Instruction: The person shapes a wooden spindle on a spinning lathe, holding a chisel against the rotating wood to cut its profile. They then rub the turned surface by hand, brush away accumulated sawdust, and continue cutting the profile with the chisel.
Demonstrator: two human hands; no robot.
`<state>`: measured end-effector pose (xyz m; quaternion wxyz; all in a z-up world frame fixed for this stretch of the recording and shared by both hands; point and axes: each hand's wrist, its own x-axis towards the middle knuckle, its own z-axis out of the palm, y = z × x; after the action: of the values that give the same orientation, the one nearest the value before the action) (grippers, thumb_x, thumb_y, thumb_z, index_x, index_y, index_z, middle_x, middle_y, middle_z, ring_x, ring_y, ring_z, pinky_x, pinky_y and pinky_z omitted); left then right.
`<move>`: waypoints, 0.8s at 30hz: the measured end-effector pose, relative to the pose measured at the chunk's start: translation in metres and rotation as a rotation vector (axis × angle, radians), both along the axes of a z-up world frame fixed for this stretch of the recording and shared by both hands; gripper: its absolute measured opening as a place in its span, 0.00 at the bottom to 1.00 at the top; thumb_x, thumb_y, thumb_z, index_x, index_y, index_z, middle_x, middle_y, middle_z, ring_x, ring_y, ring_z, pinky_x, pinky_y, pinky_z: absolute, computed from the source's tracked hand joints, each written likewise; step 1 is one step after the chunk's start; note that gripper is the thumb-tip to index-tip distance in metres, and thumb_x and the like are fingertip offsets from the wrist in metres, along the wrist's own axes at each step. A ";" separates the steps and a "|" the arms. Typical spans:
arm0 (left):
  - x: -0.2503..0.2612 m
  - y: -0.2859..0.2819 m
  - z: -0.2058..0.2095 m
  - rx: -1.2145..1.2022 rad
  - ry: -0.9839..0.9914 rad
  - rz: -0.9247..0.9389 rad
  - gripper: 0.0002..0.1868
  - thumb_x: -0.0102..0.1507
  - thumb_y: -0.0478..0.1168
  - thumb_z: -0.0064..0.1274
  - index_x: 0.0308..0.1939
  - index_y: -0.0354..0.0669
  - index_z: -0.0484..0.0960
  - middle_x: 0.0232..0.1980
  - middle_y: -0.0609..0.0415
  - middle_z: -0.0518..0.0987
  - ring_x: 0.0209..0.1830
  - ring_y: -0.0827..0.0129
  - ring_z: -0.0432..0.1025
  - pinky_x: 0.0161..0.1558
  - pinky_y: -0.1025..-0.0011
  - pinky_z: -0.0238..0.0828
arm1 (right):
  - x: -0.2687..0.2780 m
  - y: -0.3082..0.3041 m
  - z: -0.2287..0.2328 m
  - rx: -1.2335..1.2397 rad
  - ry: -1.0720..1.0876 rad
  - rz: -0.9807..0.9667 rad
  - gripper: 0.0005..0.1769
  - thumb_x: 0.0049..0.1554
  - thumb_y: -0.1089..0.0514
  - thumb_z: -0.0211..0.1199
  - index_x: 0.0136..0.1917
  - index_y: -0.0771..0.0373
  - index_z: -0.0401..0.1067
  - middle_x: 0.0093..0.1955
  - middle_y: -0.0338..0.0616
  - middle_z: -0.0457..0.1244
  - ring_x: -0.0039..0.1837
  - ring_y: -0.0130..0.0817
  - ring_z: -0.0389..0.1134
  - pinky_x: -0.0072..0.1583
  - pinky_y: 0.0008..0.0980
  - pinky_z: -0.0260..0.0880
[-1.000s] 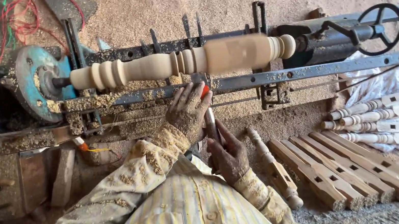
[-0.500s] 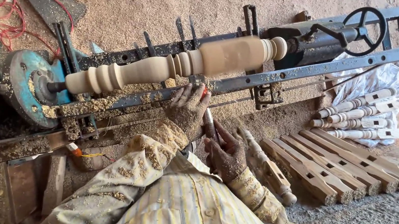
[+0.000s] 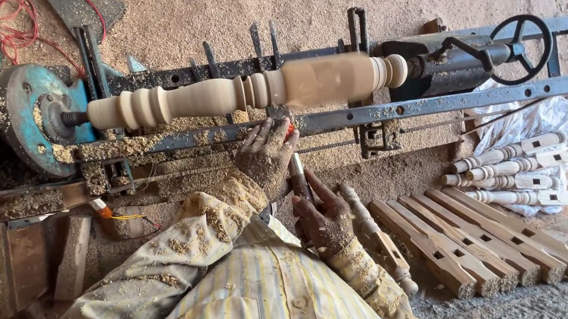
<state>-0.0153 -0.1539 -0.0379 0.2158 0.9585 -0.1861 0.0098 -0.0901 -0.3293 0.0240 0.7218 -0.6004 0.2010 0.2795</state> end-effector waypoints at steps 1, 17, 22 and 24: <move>0.000 0.000 0.001 0.002 -0.001 0.005 0.31 0.60 0.43 0.54 0.68 0.42 0.74 0.73 0.39 0.67 0.74 0.41 0.61 0.75 0.48 0.52 | 0.001 -0.002 0.000 0.002 -0.001 0.005 0.39 0.56 0.56 0.66 0.79 0.54 0.61 0.36 0.37 0.66 0.30 0.22 0.61 0.32 0.26 0.61; -0.001 -0.010 -0.035 0.047 -0.149 0.035 0.27 0.66 0.49 0.49 0.67 0.42 0.75 0.71 0.38 0.71 0.70 0.42 0.66 0.72 0.48 0.60 | 0.025 -0.017 0.017 -0.040 -0.120 0.084 0.34 0.55 0.62 0.67 0.75 0.61 0.66 0.42 0.44 0.69 0.34 0.25 0.66 0.35 0.25 0.66; -0.002 -0.014 -0.070 -0.058 -0.285 0.096 0.26 0.69 0.54 0.49 0.66 0.46 0.75 0.69 0.42 0.72 0.68 0.41 0.66 0.69 0.47 0.59 | 0.025 -0.019 0.013 -0.059 -0.107 0.102 0.35 0.55 0.61 0.66 0.75 0.60 0.66 0.41 0.43 0.69 0.35 0.25 0.66 0.35 0.25 0.65; -0.004 -0.013 -0.081 0.084 -0.213 0.072 0.27 0.73 0.55 0.45 0.74 0.51 0.68 0.76 0.45 0.66 0.77 0.45 0.59 0.76 0.50 0.57 | 0.025 -0.018 0.010 -0.064 -0.101 0.111 0.35 0.56 0.61 0.66 0.76 0.59 0.65 0.41 0.42 0.69 0.35 0.25 0.65 0.36 0.25 0.65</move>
<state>-0.0196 -0.1670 -0.1191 0.1538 0.9663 -0.1736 0.1116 -0.0651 -0.3469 0.0338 0.6948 -0.6469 0.1395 0.2817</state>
